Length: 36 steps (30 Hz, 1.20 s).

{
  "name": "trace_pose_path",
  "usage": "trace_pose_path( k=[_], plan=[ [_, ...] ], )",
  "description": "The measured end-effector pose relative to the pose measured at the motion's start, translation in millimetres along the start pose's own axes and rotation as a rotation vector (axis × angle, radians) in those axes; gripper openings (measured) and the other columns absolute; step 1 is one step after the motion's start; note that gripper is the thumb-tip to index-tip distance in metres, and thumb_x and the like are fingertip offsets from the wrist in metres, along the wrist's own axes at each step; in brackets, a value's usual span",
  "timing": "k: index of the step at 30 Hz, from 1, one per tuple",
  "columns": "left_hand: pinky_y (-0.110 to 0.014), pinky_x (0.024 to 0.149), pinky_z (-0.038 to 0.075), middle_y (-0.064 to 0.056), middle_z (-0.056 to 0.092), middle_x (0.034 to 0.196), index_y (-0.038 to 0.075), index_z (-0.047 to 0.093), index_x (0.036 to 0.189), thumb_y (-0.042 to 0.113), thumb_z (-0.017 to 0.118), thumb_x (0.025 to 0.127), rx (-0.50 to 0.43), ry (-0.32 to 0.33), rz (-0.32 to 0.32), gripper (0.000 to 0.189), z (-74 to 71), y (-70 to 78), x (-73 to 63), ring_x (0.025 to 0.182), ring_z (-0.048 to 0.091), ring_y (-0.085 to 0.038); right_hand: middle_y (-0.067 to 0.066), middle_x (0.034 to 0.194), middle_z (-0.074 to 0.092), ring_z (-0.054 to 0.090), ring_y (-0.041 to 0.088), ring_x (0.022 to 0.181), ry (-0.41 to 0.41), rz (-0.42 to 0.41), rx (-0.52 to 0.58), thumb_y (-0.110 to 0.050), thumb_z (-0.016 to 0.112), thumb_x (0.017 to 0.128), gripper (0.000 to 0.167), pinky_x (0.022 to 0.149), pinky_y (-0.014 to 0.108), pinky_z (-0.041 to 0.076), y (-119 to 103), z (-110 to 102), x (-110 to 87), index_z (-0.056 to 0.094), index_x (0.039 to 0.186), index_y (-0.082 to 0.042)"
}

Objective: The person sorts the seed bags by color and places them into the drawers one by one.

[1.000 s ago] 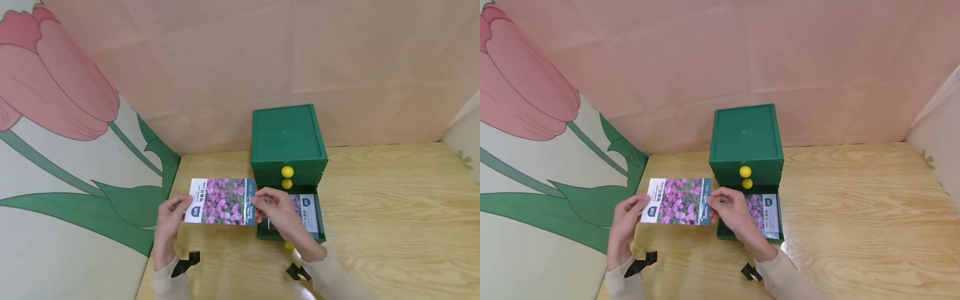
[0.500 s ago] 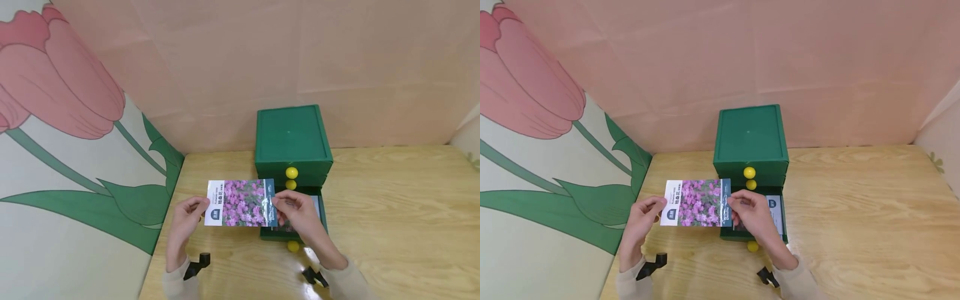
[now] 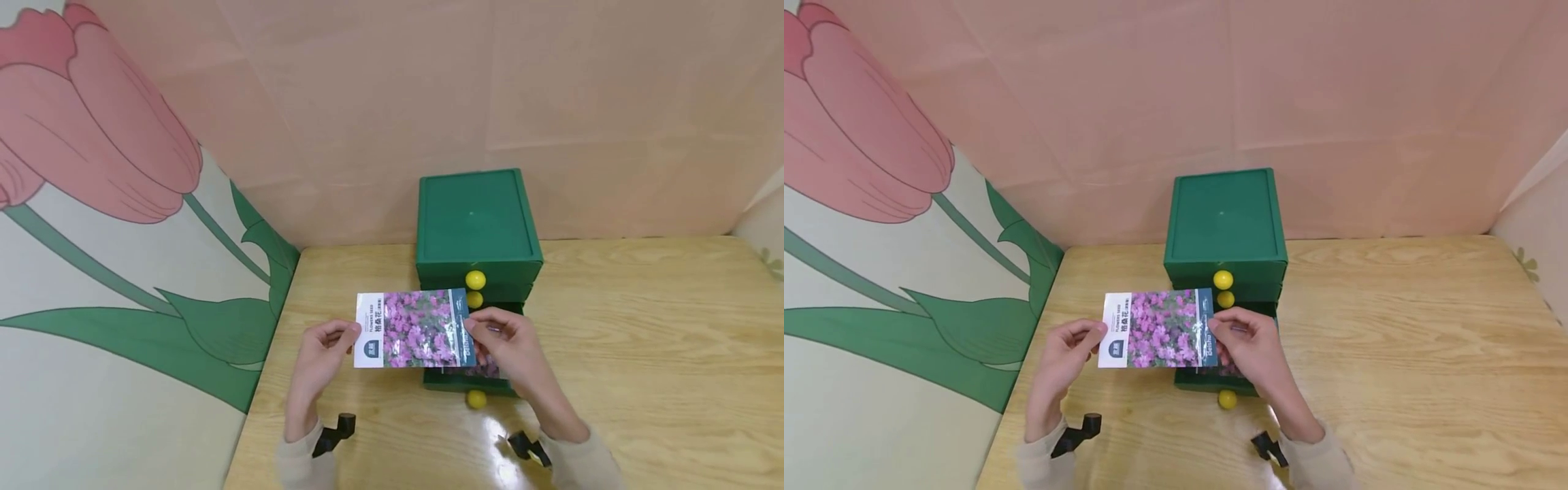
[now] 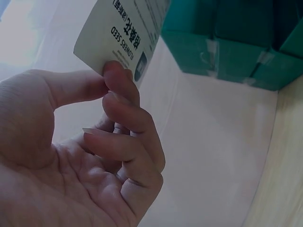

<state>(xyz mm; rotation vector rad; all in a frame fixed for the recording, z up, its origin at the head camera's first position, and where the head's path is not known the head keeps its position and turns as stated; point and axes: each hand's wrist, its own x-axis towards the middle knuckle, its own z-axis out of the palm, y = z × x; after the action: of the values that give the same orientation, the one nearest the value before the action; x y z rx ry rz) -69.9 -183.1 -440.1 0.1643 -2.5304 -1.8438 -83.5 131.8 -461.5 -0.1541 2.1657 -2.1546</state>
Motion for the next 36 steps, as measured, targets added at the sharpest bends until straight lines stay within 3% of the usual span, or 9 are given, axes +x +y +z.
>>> trace_pose_path(
  k=[10,17,24,36],
  plan=[
    [-0.030,0.079,0.059,-0.014,0.076,0.098,-0.002,0.079,0.105,0.007,0.070,0.102,0.022,-0.070,0.026,0.014,16.0,-5.5,4.5,0.088,0.069,-0.021,0.005,0.069,0.062,0.056,0.019,0.054,0.055,-0.009,-0.015,-0.007,0.067,0.106,0.018,0.050,0.031,0.053,8.3,-14.8,-6.2,0.072,0.107,0.010],
    [-0.045,0.087,0.063,-0.014,0.078,0.104,-0.002,0.079,0.107,0.009,0.070,0.102,0.019,-0.088,0.022,0.015,27.5,-11.6,8.4,0.092,0.071,-0.017,0.003,0.070,0.062,0.056,0.018,0.055,0.079,0.019,-0.056,-0.008,0.067,0.105,0.017,0.052,0.031,0.053,11.2,-22.8,-8.9,0.073,0.108,0.008],
    [-0.027,0.084,0.059,-0.014,0.079,0.106,0.000,0.080,0.107,0.012,0.070,0.103,0.053,-0.079,0.055,0.016,37.6,-11.7,11.4,0.095,0.072,-0.018,0.002,0.071,0.064,0.057,0.017,0.056,0.116,0.043,-0.073,-0.008,0.068,0.105,0.018,0.052,0.032,0.054,11.2,-29.1,-10.2,0.072,0.110,0.010],
    [-0.027,0.084,0.057,-0.012,0.078,0.105,0.002,0.079,0.105,0.015,0.070,0.103,0.077,-0.102,0.076,0.016,54.8,-18.2,13.1,0.092,0.069,-0.016,-0.001,0.082,0.067,0.057,0.015,0.061,0.151,0.100,-0.077,-0.007,0.067,0.105,0.020,0.054,0.029,0.054,22.2,-40.9,-13.3,0.071,0.113,0.011]
  ],
)
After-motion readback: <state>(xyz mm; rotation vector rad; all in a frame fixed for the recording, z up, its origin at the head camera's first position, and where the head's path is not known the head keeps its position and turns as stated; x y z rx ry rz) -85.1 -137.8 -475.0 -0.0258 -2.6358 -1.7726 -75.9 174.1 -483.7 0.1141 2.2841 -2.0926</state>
